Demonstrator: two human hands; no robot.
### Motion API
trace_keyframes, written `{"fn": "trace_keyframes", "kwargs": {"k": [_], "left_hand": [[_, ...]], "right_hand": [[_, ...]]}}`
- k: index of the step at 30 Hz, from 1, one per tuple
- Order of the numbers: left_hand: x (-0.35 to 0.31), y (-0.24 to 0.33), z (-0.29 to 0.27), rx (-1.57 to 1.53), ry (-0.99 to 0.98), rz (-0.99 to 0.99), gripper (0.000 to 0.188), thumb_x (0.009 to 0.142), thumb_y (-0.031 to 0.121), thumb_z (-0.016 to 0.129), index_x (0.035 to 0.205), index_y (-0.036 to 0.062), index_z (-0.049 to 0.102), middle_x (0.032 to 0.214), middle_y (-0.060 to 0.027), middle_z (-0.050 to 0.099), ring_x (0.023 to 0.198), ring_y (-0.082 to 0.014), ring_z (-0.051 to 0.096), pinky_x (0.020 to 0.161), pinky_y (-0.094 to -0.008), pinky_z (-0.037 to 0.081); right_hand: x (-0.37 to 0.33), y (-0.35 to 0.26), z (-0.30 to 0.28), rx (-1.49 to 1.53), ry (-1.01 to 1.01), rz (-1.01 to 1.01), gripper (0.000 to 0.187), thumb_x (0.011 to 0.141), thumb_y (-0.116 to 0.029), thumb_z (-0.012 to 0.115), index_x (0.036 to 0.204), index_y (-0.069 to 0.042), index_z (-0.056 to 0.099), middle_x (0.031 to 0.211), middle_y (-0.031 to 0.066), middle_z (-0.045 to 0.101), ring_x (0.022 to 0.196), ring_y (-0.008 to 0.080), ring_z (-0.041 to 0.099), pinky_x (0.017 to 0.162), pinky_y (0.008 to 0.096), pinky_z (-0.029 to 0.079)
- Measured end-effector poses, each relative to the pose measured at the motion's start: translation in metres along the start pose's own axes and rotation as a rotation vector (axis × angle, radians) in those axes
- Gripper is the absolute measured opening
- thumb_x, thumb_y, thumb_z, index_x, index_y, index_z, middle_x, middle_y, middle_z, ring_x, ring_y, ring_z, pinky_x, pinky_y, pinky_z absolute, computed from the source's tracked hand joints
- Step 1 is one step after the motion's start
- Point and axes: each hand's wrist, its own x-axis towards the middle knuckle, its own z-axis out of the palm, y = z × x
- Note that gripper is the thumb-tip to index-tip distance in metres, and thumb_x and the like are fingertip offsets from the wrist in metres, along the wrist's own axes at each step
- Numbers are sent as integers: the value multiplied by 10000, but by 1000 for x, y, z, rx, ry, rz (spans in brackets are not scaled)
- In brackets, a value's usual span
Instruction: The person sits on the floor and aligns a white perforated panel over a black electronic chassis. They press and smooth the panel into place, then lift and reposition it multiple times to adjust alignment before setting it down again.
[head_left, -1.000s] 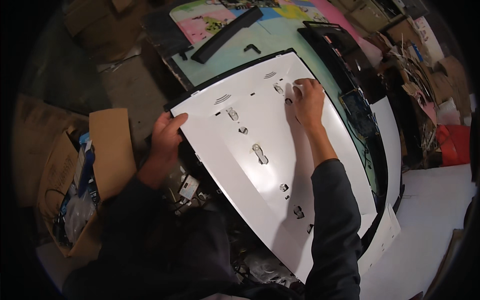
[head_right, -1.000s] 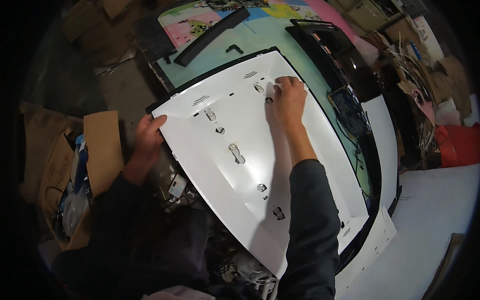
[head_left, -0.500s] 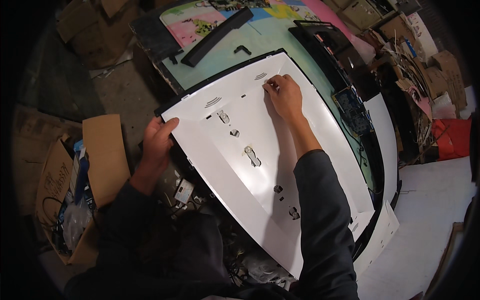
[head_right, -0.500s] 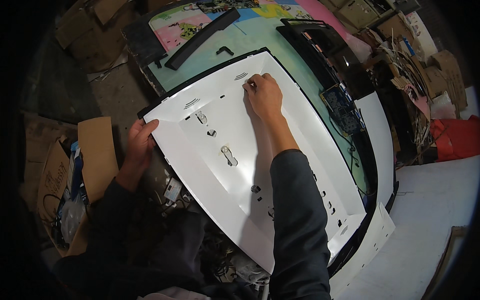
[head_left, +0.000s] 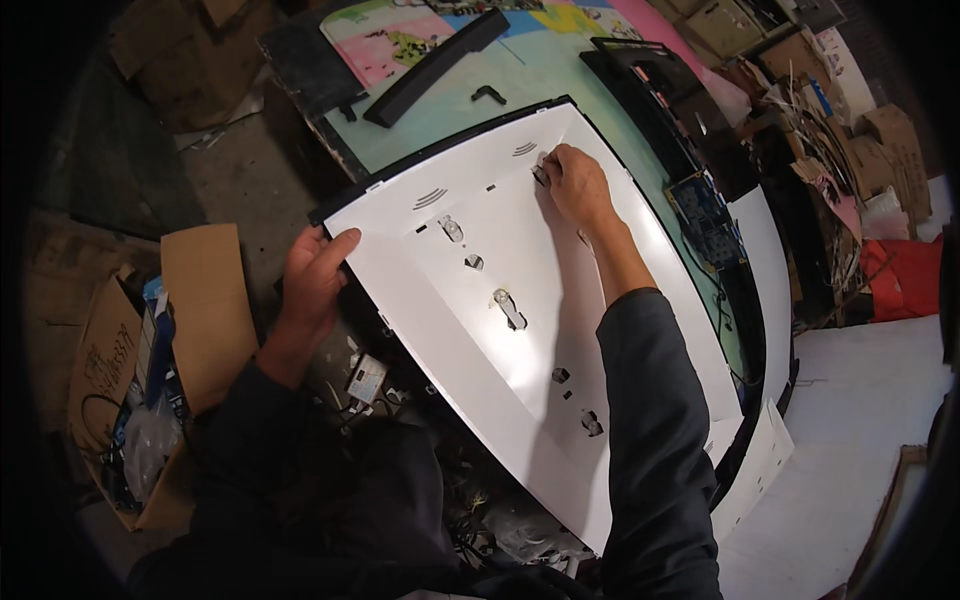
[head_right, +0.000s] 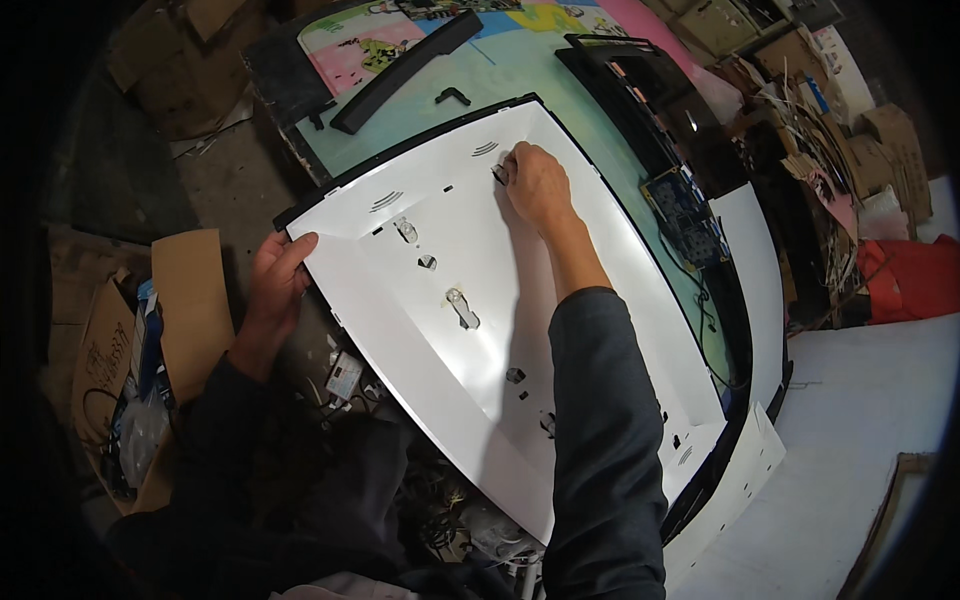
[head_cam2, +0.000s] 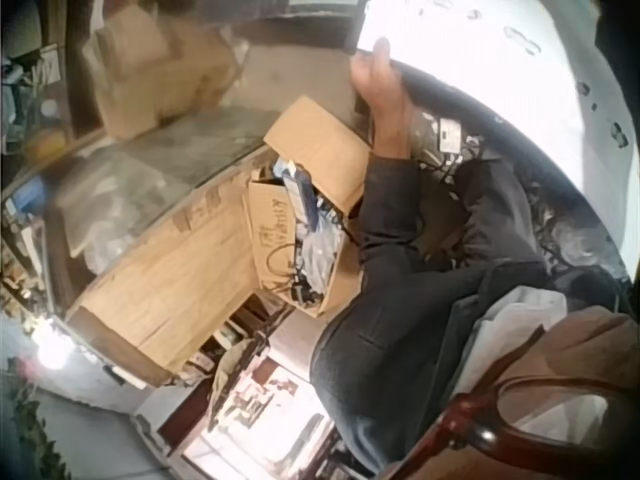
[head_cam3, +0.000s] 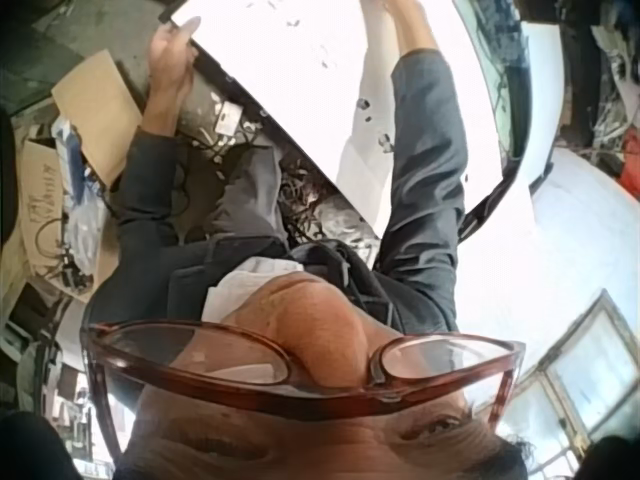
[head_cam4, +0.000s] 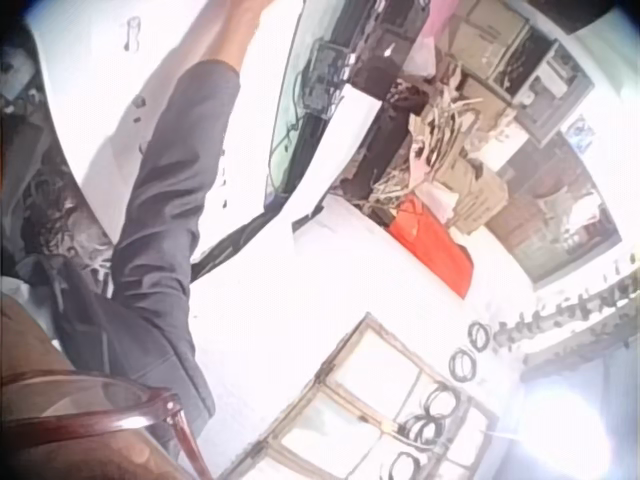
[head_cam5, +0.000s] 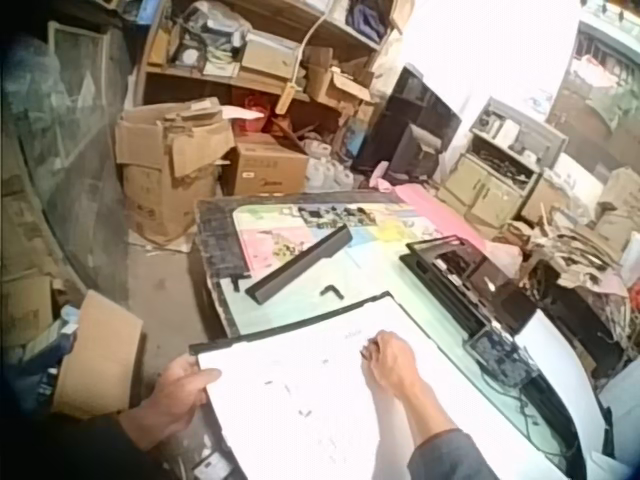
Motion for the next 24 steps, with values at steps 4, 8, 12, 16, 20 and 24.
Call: {"fn": "trace_keyframes", "kwargs": {"k": [4, 8, 12, 16, 20, 24], "left_hand": [[1, -2, -4, 1, 0, 9, 282, 974, 103, 628, 1225, -9, 565, 1126, -113, 695, 961, -168, 696, 827, -293, 571], [0, 0, -1, 5, 9, 10, 281, 973, 108, 631, 1220, -9, 568, 1120, -109, 697, 958, -161, 694, 818, -287, 570], [0, 1, -1, -2, -7, 5, 286, 968, 103, 633, 1225, -6, 570, 1125, -105, 697, 967, -161, 693, 828, -293, 571], [1, 0, -5, 20, -2, -10, 297, 965, 96, 632, 1237, -4, 568, 1141, -108, 692, 972, -164, 692, 840, -300, 572], [0, 3, -2, 22, -10, 4, 304, 969, 93, 626, 1251, -1, 559, 1154, -112, 688, 992, -171, 691, 855, -308, 575], [2, 0, -4, 23, -10, 2, 305, 977, 92, 619, 1259, 0, 552, 1171, -116, 683, 1019, -181, 689, 882, -322, 571]], "right_hand": [[11, -9, -15, -89, -151, -19, 126, 874, -100, 641, 905, 0, 710, 826, 191, 715, 769, 370, 693, 732, 438, 556], [8, -17, -18, 200, -162, 309, 143, 860, -93, 639, 920, -18, 744, 789, 170, 726, 674, 290, 701, 686, 393, 565], [-1, -11, -10, 342, -91, 422, 154, 861, -99, 640, 934, -30, 756, 812, 152, 734, 688, 269, 701, 690, 370, 563], [-3, -14, -11, 144, -96, 296, 127, 871, -83, 632, 932, -32, 731, 914, 146, 729, 835, 308, 700, 746, 380, 556], [1, -11, -13, -181, -120, -69, 115, 853, -39, 621, 961, -39, 660, 973, 157, 694, 918, 362, 675, 774, 428, 548], [5, -16, -20, -345, -201, -247, 169, 852, -8, 598, 1014, -51, 621, 978, 162, 686, 907, 376, 681, 784, 445, 558]]}}
